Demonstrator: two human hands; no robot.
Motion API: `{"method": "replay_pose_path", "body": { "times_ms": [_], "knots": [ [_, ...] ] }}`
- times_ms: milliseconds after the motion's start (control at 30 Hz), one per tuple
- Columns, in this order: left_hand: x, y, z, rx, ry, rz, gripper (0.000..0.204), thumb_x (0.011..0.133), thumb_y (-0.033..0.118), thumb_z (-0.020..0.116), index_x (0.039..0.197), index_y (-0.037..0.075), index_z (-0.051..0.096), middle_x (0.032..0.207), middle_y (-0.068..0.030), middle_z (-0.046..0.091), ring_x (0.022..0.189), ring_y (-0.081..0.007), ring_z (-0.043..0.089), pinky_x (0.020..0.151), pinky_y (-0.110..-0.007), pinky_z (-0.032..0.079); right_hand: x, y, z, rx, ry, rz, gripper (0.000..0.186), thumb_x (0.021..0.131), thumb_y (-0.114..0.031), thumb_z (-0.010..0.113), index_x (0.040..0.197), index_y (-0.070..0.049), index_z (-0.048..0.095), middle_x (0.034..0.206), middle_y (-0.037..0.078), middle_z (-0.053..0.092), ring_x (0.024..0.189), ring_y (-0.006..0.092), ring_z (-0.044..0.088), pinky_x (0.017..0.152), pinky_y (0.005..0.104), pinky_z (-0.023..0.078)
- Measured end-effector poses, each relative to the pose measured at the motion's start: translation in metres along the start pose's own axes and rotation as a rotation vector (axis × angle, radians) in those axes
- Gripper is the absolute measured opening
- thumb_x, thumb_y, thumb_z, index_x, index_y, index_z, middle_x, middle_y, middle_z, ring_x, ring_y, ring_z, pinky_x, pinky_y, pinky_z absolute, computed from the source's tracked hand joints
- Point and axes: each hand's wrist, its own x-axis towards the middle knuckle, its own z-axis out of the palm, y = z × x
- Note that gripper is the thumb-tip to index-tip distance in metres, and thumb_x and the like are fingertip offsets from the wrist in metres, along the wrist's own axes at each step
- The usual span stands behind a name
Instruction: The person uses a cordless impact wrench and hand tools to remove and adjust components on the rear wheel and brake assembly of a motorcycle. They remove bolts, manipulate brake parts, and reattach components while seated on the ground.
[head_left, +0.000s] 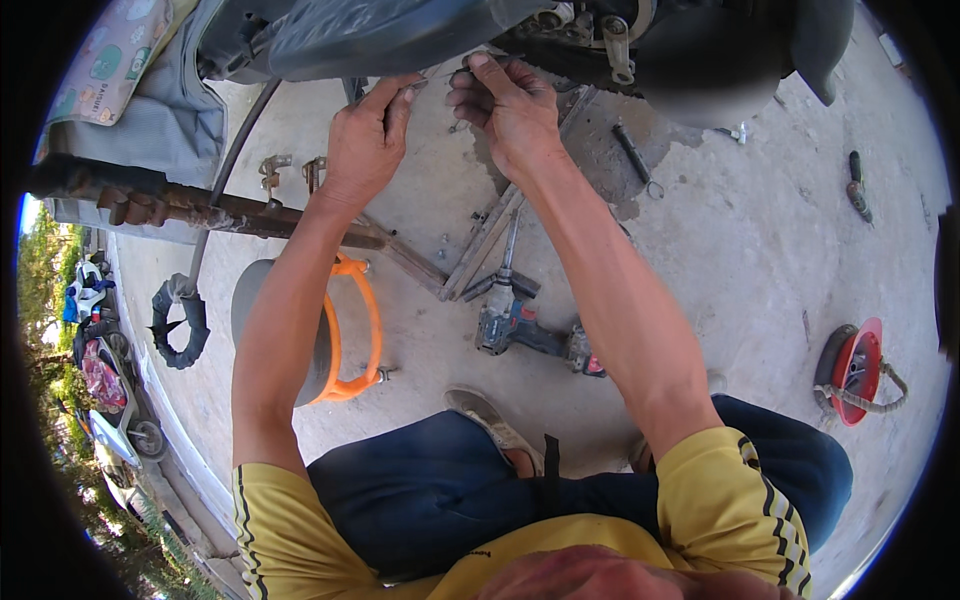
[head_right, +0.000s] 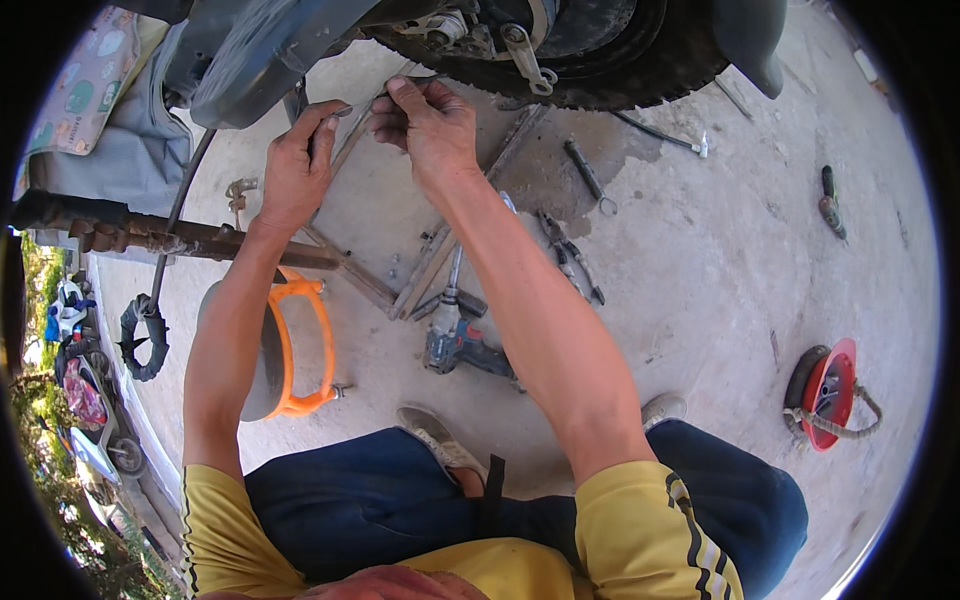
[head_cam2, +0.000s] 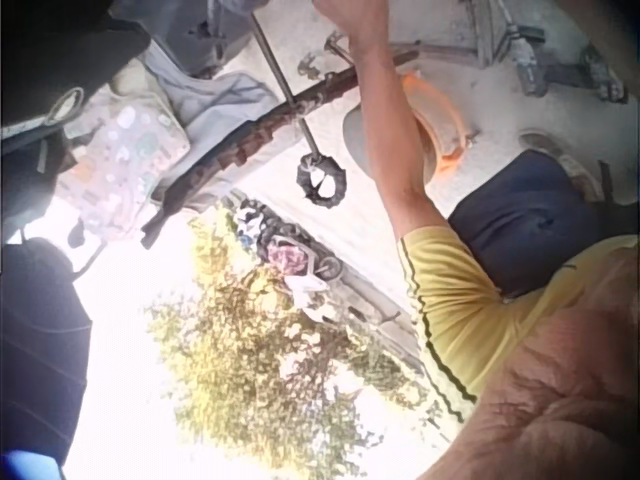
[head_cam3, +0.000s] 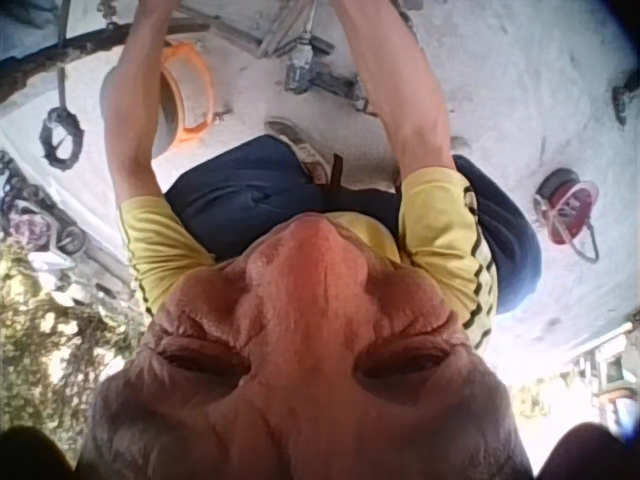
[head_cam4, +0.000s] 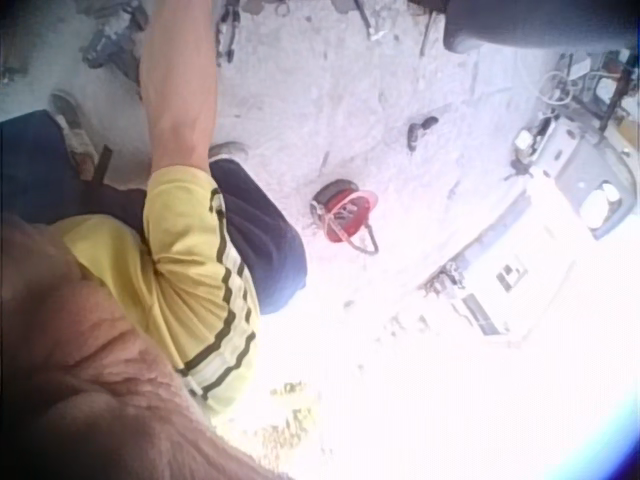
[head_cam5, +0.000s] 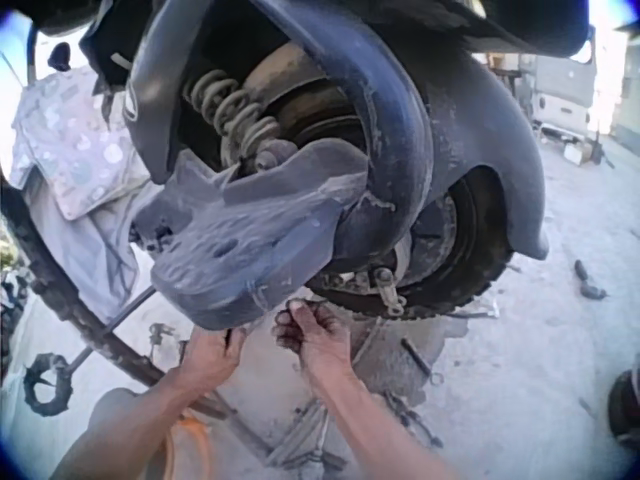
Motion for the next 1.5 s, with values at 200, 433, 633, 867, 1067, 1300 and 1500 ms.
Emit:
{"method": "replay_pose_path", "body": {
  "times_ms": [200, 433, 633, 867, 1067, 1300, 1500],
  "knots": [
    [0.012, -0.005, 0.002, -0.169, 0.138, -0.104, 0.02, 0.109, 0.014, 0.053, 0.113, 0.002, 0.068, 0.071, -0.001, 0.051, 0.068, -0.0091, 0.041, 0.062, -0.026, 0.041, 0.017, -0.009, 0.021, 0.044, -0.093, -0.092, 0.018, 0.101, -0.015, 0.068, 0.102, 0.002, 0.064, 0.091, 0.017, 0.073, 0.077, 0.0264, 0.075, 0.069, 0.0348, 0.065],
    [0.032, -0.013, -0.004, -0.184, 0.134, -0.053, 0.018, 0.103, 0.011, 0.056, 0.102, -0.004, 0.064, 0.075, -0.0106, 0.057, 0.073, -0.023, 0.052, 0.064, -0.034, 0.045, 0.016, -0.007, 0.038, 0.237, 0.023, -0.104, 0.015, 0.104, -0.01, 0.061, 0.11, 0.004, 0.06, 0.101, 0.018, 0.072, 0.087, 0.0291, 0.075, 0.076, 0.0384, 0.068],
    [0.041, -0.016, -0.003, -0.128, 0.12, -0.018, 0.019, 0.1, 0.004, 0.055, 0.115, -0.006, 0.064, 0.101, -0.0137, 0.068, 0.096, -0.0203, 0.06, 0.087, -0.036, 0.049, 0.021, -0.002, 0.041, 0.239, 0.067, -0.163, 0.018, 0.103, -0.01, 0.062, 0.113, 0.004, 0.056, 0.103, 0.016, 0.071, 0.09, 0.027, 0.074, 0.076, 0.0383, 0.067],
    [0.042, -0.029, 0.006, -0.089, 0.209, 0.058, 0.024, 0.097, 0.011, 0.057, 0.117, 0.0, 0.065, 0.112, -0.0293, 0.068, 0.108, -0.0522, 0.061, 0.088, -0.052, 0.051, 0.021, -0.001, 0.042, 0.16, 0.084, -0.253, 0.013, 0.101, -0.006, 0.062, 0.111, 0.001, 0.058, 0.107, 0.013, 0.07, 0.09, 0.0225, 0.073, 0.078, 0.0383, 0.065],
    [0.044, -0.042, 0.011, 0.035, 0.183, 0.11, 0.025, 0.095, 0.011, 0.056, 0.115, -0.001, 0.066, 0.113, -0.0284, 0.068, 0.11, -0.0521, 0.06, 0.088, -0.055, 0.051, 0.015, -0.001, 0.042, 0.326, 0.145, -0.153, 0.009, 0.101, -0.008, 0.063, 0.106, -0.001, 0.062, 0.105, 0.011, 0.07, 0.093, 0.0222, 0.071, 0.08, 0.0376, 0.064],
    [0.042, -0.036, 0.012, 0.024, 0.058, -0.016, 0.031, 0.1, 0.001, 0.05, 0.129, -0.002, 0.06, 0.125, -0.022, 0.065, 0.119, -0.0352, 0.059, 0.103, -0.041, 0.045, 0.018, -0.009, 0.025, 0.259, 0.032, -0.061, 0.012, 0.102, -0.011, 0.066, 0.105, 0.0, 0.066, 0.099, 0.012, 0.07, 0.088, 0.0245, 0.072, 0.077, 0.038, 0.066],
    [0.043, -0.031, 0.006, -0.142, 0.115, 0.019, 0.027, 0.103, 0.007, 0.052, 0.126, -0.002, 0.062, 0.116, -0.0148, 0.067, 0.107, -0.0255, 0.06, 0.096, -0.04, 0.048, 0.019, -0.021, 0.038, 0.229, 0.107, -0.03, 0.013, 0.101, -0.011, 0.067, 0.106, 0.001, 0.067, 0.1, 0.013, 0.071, 0.086, 0.0257, 0.073, 0.076, 0.0377, 0.066]
  ]
}}
